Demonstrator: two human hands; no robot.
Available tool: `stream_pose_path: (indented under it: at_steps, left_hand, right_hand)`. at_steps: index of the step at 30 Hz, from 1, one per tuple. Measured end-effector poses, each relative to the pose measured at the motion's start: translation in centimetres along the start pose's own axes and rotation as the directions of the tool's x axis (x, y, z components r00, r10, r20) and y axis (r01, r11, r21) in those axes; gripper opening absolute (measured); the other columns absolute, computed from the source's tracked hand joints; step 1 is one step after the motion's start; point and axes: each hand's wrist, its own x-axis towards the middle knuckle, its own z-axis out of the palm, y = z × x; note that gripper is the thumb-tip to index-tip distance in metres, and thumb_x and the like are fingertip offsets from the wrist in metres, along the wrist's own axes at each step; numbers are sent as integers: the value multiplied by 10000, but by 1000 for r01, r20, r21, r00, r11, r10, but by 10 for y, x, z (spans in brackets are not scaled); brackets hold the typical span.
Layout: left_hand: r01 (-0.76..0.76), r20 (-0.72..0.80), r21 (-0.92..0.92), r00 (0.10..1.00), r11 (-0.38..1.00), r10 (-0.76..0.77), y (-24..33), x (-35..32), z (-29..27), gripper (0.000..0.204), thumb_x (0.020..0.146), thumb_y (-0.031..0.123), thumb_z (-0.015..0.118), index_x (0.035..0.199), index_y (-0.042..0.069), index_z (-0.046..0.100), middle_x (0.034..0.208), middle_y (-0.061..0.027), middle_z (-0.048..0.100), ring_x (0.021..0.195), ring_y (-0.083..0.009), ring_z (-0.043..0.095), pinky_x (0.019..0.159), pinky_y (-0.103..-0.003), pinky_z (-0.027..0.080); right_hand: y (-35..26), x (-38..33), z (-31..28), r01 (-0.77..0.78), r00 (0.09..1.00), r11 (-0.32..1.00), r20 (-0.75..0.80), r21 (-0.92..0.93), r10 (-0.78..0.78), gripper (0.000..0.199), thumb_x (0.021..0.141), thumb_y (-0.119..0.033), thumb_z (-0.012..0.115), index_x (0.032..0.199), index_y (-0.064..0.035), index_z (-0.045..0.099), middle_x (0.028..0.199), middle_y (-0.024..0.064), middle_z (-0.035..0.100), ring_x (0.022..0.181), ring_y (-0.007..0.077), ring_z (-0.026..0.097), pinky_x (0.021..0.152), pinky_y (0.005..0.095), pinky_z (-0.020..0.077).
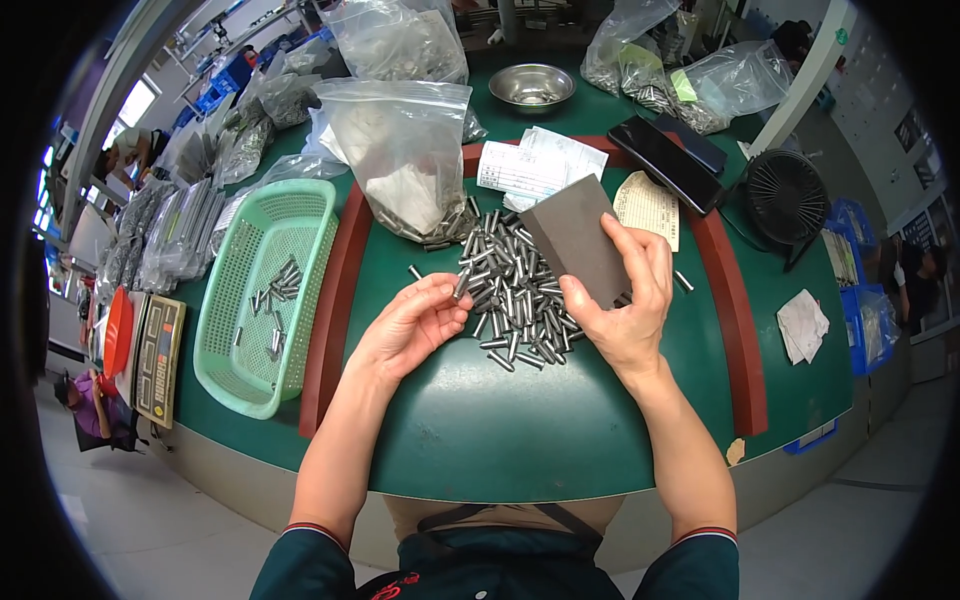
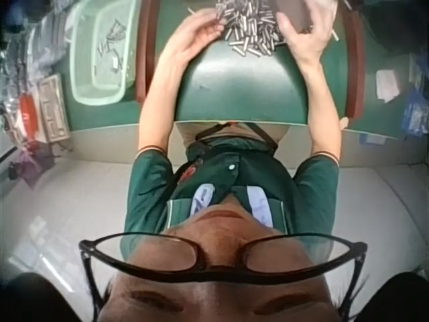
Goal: Sanding or deburring small metal rods using an abrasive block.
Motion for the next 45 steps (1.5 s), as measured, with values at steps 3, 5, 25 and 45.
stream_pose_path:
  at_steps: [3,5,25,45]
  left_hand:
    - [33,7,14,999,999,-33,-5,0,8,162,892,100,620,1030,27,579,885,-97,662,763,-140,634,717,-255,528]
    - [56,-49,57,997,997,-53,-10,-2,15,160,886,92,627,1024,25,585,886,-97,662,755,-138,630,716,-254,525]
    - [-53,-273,-90,962,995,27,-24,-5,49,125,860,56,642,978,17,632,883,-109,659,758,-163,629,783,-301,540]
    - [29,-49,-24,998,999,-31,-18,-1,23,130,884,79,606,993,12,582,870,-115,661,745,-159,635,710,-272,545]
  right_hand:
    - [-12,-5,6,-19,1000,999,1,32,19,617,584,-182,762,1153,-1,607,999,126,552,905,257,544,805,350,460]
    - [-22,-8,10,52,996,996,62,77,-57,632,562,-204,776,1138,2,616,996,132,553,896,270,547,791,361,456]
    - [-49,5,5,420,902,893,36,164,-431,665,551,-330,791,1139,-52,653,984,116,573,860,261,539,787,378,412]
    - [-7,2,2,-26,999,997,-30,-71,24,622,564,-245,796,1130,-42,635,956,71,558,912,226,536,810,364,386]
